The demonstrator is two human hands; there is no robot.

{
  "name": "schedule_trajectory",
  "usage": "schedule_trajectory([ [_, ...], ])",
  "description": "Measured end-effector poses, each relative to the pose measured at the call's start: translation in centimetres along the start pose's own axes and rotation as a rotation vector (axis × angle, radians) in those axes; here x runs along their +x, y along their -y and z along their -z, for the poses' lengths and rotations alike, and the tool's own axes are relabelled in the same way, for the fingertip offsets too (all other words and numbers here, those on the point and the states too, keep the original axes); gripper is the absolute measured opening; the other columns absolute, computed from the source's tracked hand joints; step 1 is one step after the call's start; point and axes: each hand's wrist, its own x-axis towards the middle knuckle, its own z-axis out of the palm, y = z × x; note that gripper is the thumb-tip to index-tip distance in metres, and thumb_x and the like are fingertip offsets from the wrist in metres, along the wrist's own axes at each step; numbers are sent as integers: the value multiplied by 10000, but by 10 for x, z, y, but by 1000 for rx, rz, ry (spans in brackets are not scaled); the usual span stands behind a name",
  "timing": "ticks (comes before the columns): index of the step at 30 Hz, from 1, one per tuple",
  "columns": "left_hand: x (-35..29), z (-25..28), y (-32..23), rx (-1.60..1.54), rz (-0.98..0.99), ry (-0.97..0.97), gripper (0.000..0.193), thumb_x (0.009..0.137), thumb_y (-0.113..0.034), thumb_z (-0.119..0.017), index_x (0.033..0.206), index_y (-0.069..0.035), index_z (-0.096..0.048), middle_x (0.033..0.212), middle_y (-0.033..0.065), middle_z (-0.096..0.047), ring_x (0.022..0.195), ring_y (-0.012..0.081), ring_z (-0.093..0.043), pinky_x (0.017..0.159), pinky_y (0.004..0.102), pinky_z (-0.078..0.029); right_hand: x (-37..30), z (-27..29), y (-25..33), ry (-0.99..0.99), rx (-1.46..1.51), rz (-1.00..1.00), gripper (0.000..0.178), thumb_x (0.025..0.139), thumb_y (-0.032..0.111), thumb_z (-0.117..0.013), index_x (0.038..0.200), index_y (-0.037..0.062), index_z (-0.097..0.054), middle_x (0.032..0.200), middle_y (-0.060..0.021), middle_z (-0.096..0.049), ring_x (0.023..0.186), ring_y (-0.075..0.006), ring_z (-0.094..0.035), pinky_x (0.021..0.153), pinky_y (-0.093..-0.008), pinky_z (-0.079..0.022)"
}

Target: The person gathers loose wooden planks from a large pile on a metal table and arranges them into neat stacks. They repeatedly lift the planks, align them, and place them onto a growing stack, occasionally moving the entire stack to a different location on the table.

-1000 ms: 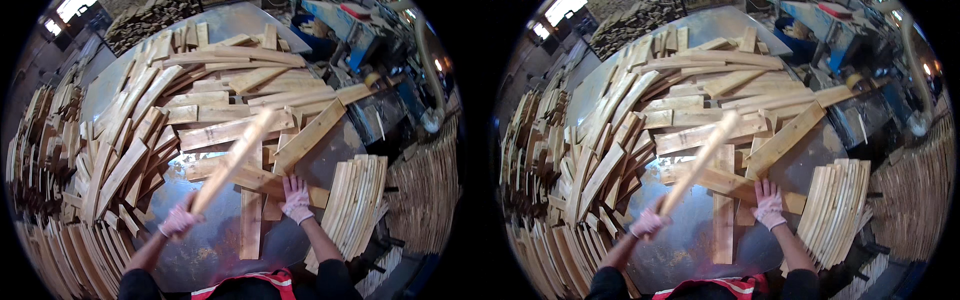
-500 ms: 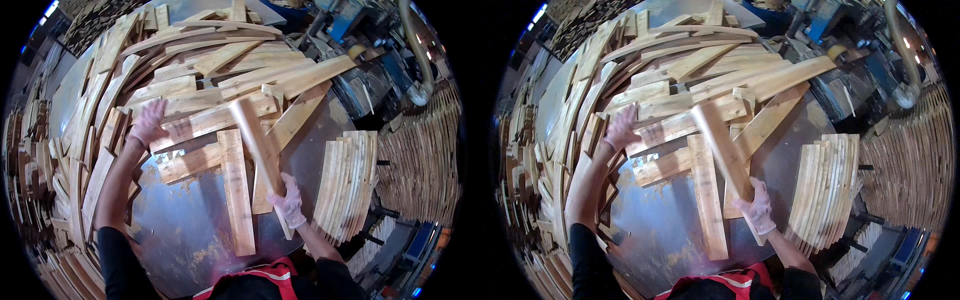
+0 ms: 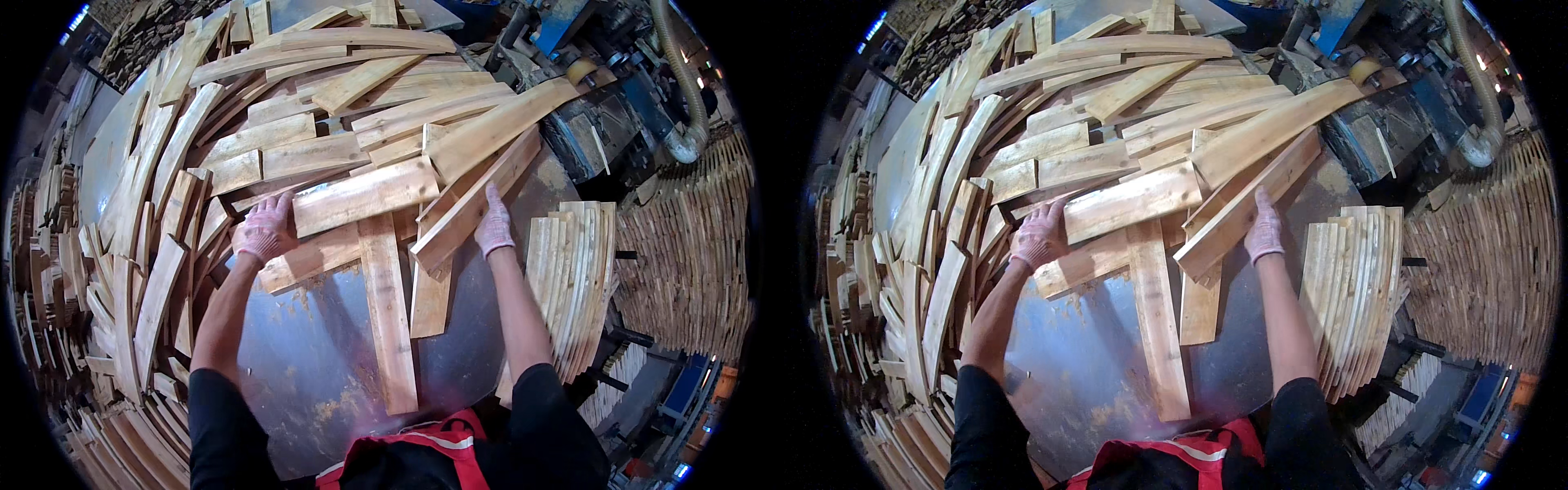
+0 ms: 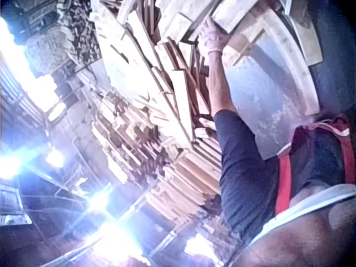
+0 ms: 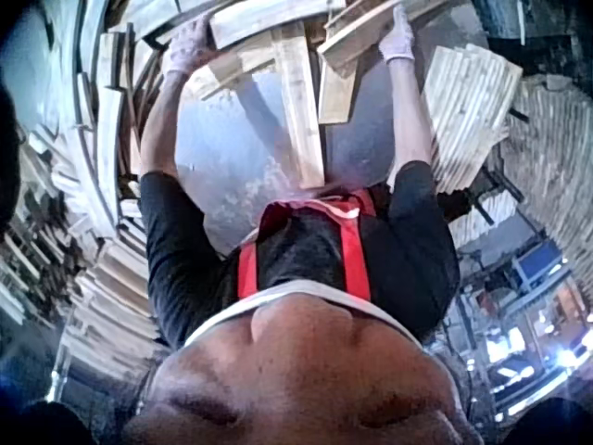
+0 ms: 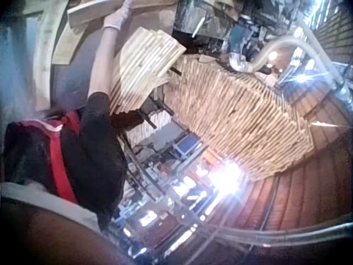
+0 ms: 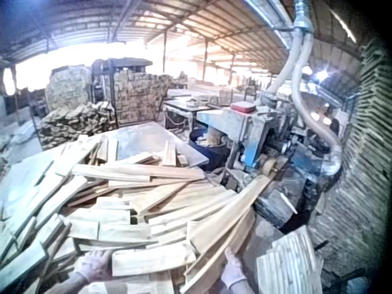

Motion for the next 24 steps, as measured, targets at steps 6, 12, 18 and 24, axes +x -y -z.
schedule_trajectory([
  [6, -131, 27, -11, -91, 114, -17, 1025, 561, -563, -925, 1333, -63, -472, 1208, 164, -563, 1121, 314, -593, 946, 435, -534, -50, 51, 36, 209, -446, -109, 429, 889, 352, -808, 1157, 48, -667, 1025, -35, -683, 906, -170, -641, 774, -360, -541],
  [12, -239, -49, -166, -834, 597, 231, 919, 650, -506, -913, 1281, -4, -472, 1130, 201, -666, 1016, 346, -686, 888, 447, -571, -159, 86, -20, 369, -613, -43, 412, 907, 218, -787, 1207, -13, -626, 1048, -117, -728, 868, -177, -692, 723, -325, -578],
  [18, -229, -97, -231, -1476, 678, 99, 861, 774, -259, -879, 1458, 10, -429, 1175, 197, -677, 995, 315, -699, 845, 438, -590, -127, 88, -78, 462, -322, -235, 591, 961, 225, -727, 1402, -46, -442, 1227, -161, -704, 1200, -204, -641, 1039, -330, -496],
  [24, -230, -73, -194, -1841, 762, 352, 201, 881, -79, -768, 1035, 41, -722, 987, 176, -746, 802, 284, -739, 670, 412, -645, -158, 88, -61, 681, -293, -284, 442, 1010, 338, -678, 1161, 12, -421, 1324, -151, -659, 1272, -166, -588, 1105, -300, -426],
])
